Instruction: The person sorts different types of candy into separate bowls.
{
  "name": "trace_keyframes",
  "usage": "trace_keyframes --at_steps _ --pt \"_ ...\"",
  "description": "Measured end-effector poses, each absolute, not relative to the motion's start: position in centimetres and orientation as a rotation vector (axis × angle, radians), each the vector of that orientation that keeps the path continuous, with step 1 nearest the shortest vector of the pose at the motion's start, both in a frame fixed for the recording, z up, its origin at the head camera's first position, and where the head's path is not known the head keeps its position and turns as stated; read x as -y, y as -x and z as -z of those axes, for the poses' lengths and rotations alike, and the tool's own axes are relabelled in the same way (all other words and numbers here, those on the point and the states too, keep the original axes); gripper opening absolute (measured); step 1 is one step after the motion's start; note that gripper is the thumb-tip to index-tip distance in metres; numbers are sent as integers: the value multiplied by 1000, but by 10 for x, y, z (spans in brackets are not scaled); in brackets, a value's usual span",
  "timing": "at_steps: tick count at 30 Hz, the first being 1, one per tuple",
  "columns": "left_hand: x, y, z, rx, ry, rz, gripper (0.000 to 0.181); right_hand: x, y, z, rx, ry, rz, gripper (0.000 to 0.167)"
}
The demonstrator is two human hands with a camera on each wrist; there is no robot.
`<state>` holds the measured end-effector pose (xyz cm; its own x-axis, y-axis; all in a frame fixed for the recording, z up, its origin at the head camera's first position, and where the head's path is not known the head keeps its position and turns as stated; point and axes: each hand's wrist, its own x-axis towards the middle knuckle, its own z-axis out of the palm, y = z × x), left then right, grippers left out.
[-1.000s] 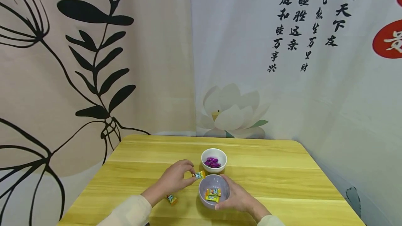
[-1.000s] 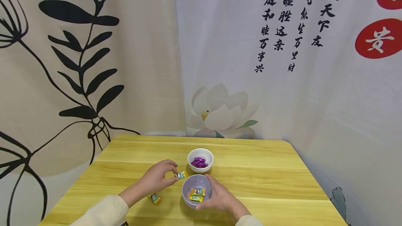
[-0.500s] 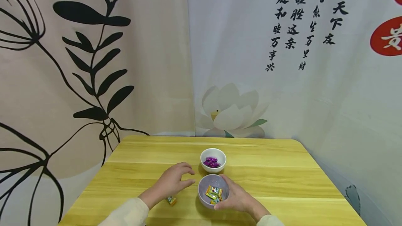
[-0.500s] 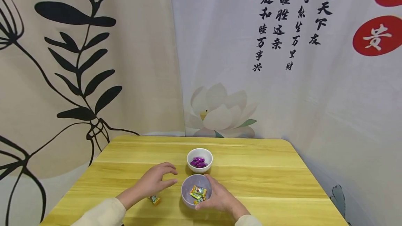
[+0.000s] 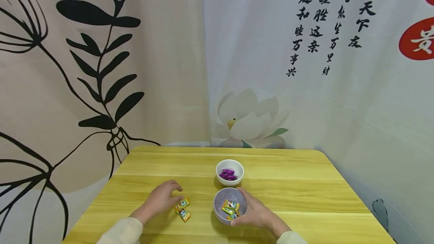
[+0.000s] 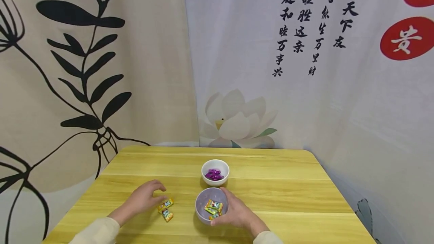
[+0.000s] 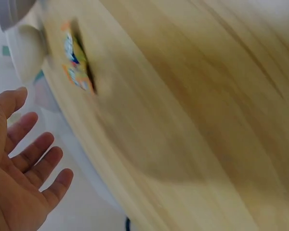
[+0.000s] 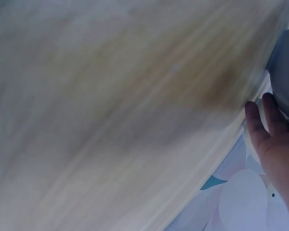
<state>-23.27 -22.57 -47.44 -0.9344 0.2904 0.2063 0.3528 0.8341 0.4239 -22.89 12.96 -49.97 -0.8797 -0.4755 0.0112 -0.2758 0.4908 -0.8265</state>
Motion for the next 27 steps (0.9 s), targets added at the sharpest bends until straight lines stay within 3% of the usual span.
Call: trace_keyframes --at_steps 11,19,27 --pt "252 232 489 2983 380 773 37 -132 230 503 -2506 686 1370 118" --pt "254 233 496 3015 534 837 50 -132 230 503 -2517 682 1362 119" --pt "253 232 503 3004 710 824 35 -131 230 500 -2506 681 1369 119"
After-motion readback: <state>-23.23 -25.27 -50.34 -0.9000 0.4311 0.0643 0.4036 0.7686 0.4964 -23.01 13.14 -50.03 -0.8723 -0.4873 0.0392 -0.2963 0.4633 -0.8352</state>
